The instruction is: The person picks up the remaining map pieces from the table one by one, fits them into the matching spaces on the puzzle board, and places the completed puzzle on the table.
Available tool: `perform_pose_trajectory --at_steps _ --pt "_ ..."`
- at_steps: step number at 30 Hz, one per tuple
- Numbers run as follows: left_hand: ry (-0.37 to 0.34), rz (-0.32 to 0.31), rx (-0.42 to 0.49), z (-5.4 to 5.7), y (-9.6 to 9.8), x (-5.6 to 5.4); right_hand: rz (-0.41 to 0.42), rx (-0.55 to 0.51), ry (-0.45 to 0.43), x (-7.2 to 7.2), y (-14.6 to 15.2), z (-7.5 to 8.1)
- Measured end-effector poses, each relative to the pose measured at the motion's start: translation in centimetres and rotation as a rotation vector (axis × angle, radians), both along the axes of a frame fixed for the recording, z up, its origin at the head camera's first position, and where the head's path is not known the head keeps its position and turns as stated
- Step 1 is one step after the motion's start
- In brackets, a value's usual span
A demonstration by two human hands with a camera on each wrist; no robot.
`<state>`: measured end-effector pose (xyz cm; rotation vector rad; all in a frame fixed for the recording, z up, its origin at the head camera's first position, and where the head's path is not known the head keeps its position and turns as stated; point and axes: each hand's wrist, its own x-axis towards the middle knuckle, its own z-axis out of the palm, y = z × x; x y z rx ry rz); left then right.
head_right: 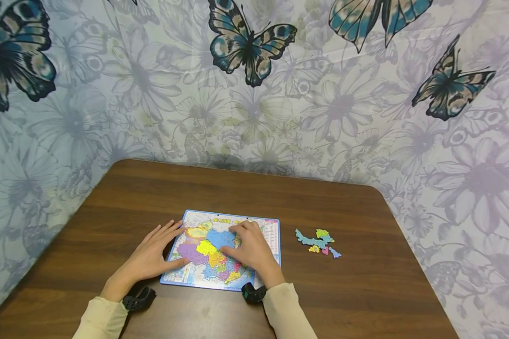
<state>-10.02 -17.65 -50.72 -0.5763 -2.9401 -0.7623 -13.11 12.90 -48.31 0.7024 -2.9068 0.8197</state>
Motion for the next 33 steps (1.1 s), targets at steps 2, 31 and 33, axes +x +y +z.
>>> perform_pose_trajectory --at_steps 2,31,33 --pt "0.001 0.001 -0.004 0.0 0.0 0.0 -0.029 0.009 0.002 0.0 -0.2 0.1" --pt "0.001 -0.002 -0.009 0.0 -0.1 0.0 -0.082 0.046 0.015 0.7 -1.9 0.4" --pt "0.002 -0.004 -0.011 0.0 -0.1 0.0 -0.074 0.039 0.005 0.6 -1.9 0.6"
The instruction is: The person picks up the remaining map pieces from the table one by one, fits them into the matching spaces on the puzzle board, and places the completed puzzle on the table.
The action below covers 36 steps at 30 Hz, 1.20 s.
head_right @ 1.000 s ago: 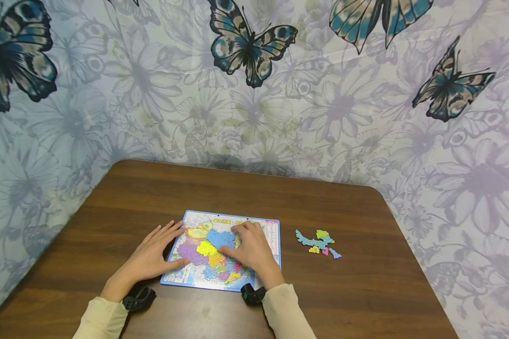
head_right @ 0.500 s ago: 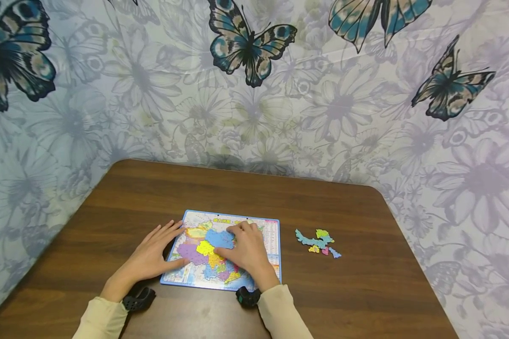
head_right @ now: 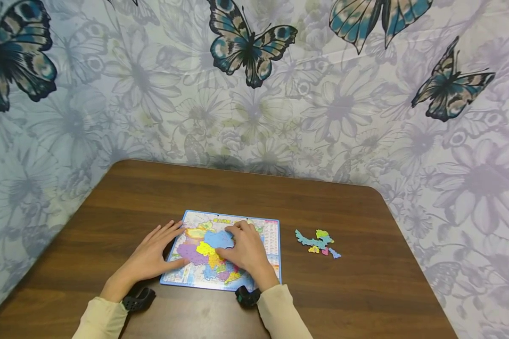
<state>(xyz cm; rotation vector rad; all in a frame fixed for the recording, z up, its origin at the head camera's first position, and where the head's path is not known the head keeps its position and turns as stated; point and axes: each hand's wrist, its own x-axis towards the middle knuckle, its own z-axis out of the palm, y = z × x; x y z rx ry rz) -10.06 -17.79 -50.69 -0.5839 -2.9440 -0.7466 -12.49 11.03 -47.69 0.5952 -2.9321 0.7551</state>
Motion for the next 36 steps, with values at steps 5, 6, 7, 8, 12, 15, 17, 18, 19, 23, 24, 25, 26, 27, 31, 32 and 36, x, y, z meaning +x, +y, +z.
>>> perform_pose_trajectory --at_steps 5,6,7,8,12,15,17,18,19,23,24,25,26,27,31,32,36 --pt "0.001 -0.001 0.005 0.1 0.0 0.0 0.010 -0.016 -0.019 -0.1 0.0 0.0" --pt "0.003 0.000 0.007 0.1 0.0 0.0 0.011 -0.023 -0.019 -0.1 -0.1 0.0" --pt "0.004 0.000 0.008 0.1 0.0 0.0 0.016 -0.032 -0.013 -0.1 -0.1 -0.1" --pt "0.004 -0.001 0.009 0.1 -0.1 0.1 0.023 -0.044 -0.011 -0.2 -0.2 -0.1" --pt "-0.004 0.002 0.006 0.1 -0.2 0.3 0.052 -0.076 -0.014 -0.3 -0.6 -0.3" --pt "-0.009 0.003 0.004 0.1 -0.3 0.4 0.062 -0.085 -0.026 -0.4 -0.9 -0.4" --pt "-0.008 0.002 0.004 0.1 -0.2 0.4 0.064 -0.092 -0.031 -0.5 -1.0 -0.3" --pt "-0.005 0.000 0.004 0.1 -0.2 0.3 0.065 -0.095 -0.033 -0.5 -1.0 -0.3" --pt "-0.002 -0.001 0.005 0.2 -0.1 0.3 0.066 -0.098 -0.035 -0.6 -1.1 -0.3" --pt "0.007 -0.005 0.009 0.2 0.0 0.1 0.072 -0.114 -0.034 -0.7 -1.2 -0.2" --pt "0.009 -0.006 0.011 0.2 0.0 0.1 0.073 -0.121 -0.034 -0.8 -1.2 -0.3" --pt "0.010 -0.006 0.012 0.2 0.0 0.0 0.074 -0.128 -0.034 -0.8 -1.2 -0.3" --pt "0.011 -0.007 0.013 0.2 0.0 0.0 0.075 -0.136 -0.037 -0.8 -1.3 -0.3" --pt "0.011 -0.007 0.013 0.1 0.0 0.0 0.076 -0.141 -0.042 -0.9 -1.4 -0.3" --pt "0.016 -0.009 0.011 0.0 -0.1 0.1 0.070 -0.147 -0.074 -0.9 -1.8 -0.4" --pt "0.018 -0.009 0.011 0.0 -0.1 0.1 0.069 -0.147 -0.080 -0.9 -1.9 -0.4" --pt "0.022 -0.011 0.015 0.0 -0.1 0.0 0.067 -0.149 -0.086 -1.1 -2.4 -0.3"
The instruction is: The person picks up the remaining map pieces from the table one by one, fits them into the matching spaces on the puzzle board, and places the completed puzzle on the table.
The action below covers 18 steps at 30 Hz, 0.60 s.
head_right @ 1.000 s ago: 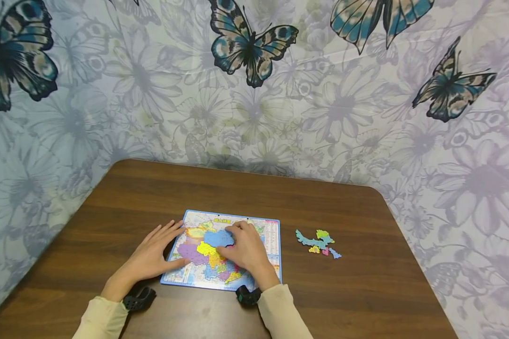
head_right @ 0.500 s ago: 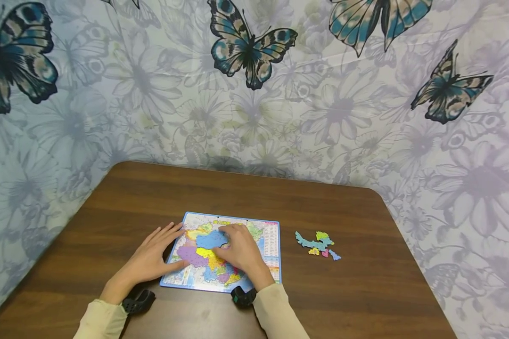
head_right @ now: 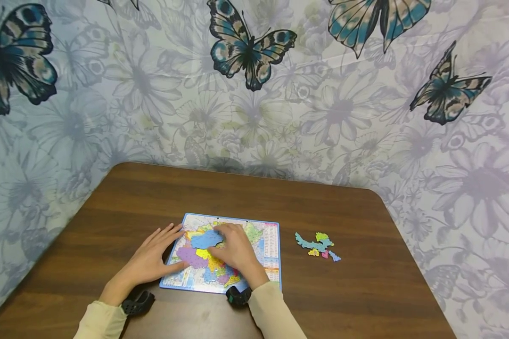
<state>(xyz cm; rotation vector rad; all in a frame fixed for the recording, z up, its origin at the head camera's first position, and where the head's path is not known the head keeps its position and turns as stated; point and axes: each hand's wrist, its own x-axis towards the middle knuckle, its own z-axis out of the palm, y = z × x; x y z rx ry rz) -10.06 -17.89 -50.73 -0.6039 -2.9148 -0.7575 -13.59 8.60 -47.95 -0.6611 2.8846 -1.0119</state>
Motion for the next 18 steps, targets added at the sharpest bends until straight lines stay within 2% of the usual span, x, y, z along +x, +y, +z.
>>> perform_pose_trajectory --at_steps 18 --pt "-0.010 -0.002 0.012 -0.1 0.0 0.0 0.032 0.024 0.030 -0.6 -1.5 -0.2"
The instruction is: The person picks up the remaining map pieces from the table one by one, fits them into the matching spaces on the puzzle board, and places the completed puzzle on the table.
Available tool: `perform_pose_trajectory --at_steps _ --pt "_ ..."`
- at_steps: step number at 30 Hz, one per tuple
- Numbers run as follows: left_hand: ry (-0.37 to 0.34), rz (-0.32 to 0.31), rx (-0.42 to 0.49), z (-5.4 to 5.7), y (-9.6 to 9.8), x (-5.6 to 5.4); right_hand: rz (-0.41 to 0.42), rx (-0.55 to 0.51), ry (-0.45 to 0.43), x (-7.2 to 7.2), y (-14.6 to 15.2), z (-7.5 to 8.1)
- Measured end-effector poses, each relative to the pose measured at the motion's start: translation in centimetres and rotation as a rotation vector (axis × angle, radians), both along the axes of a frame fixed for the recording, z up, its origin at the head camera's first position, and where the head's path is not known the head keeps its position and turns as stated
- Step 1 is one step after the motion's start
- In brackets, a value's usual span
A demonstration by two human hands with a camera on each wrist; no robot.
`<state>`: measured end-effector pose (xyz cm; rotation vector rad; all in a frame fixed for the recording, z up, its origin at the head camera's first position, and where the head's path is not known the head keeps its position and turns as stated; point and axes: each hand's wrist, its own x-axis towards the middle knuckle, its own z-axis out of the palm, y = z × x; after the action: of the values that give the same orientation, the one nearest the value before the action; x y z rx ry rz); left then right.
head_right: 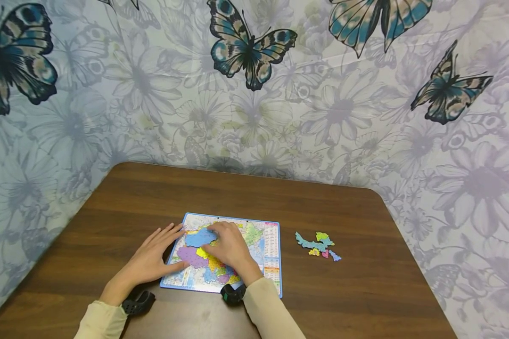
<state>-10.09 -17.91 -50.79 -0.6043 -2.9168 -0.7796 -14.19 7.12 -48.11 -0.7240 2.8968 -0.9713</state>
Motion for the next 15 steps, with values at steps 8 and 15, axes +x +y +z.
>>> perform_pose_trajectory --at_steps 8,15 --pt "0.011 -0.003 0.007 0.04 0.01 0.10 0.027 -0.010 0.008 -0.05 -0.33 -0.09" --pt "-0.002 0.004 0.012 0.18 0.04 0.18 0.080 -0.030 0.026 -0.28 -0.32 -0.01"
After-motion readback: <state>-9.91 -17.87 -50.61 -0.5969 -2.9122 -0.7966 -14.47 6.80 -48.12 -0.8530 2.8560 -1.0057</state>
